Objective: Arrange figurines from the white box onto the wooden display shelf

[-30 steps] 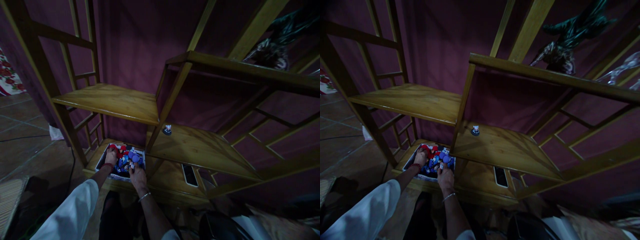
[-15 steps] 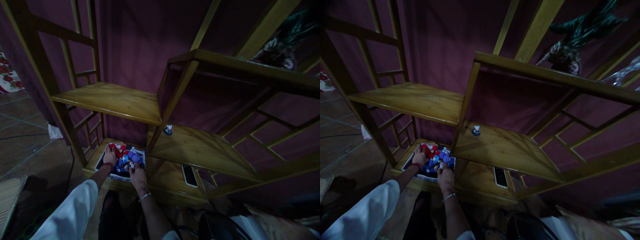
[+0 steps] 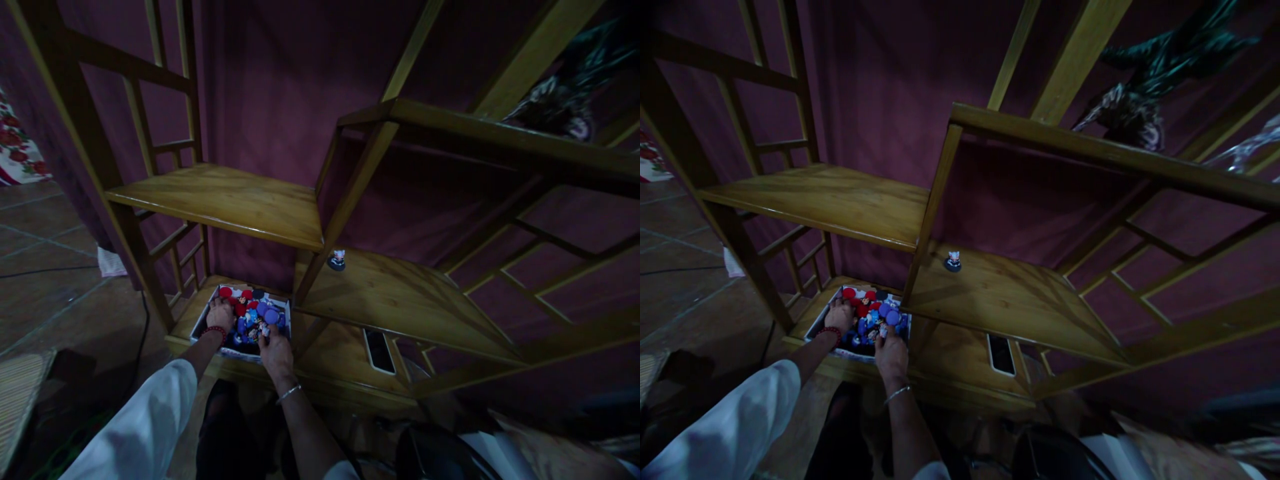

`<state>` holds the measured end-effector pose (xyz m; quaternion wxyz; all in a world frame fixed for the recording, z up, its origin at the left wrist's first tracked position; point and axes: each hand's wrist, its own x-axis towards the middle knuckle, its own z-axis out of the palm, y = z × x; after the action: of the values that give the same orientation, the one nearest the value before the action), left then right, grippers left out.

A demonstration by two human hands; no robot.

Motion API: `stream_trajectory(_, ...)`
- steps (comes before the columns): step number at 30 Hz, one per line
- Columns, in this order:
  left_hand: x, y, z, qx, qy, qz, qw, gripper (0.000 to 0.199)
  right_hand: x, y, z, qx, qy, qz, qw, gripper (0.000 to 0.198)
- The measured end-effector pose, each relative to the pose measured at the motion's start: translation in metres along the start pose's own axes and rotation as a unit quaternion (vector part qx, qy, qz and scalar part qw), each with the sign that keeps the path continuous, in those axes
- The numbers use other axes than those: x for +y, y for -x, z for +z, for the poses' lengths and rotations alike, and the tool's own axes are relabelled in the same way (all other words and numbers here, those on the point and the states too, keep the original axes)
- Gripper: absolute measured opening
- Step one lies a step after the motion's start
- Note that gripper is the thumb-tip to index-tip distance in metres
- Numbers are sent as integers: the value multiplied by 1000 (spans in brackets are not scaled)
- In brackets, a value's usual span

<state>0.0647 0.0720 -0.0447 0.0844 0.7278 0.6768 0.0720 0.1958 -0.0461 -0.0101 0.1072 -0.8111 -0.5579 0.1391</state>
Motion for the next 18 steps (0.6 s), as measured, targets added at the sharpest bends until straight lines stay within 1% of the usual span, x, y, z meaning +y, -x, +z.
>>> stream_trajectory(2,0,-1,0,-9,4,-2,1000,35,0,0,0,-3,-2,2,1000,30)
stream_trajectory(6,-1,-3,1,-7,9,0,1000,34,0,1,-1,-3,-2,9,1000,31)
stream_trajectory(13,2,0,1,42,10,8,999,42,-1,1,-3,-1,-4,-7,1000,29)
stream_trajectory(18,3,3,0,29,21,19,999,48,0,1,-2,1,-9,-8,1000,30)
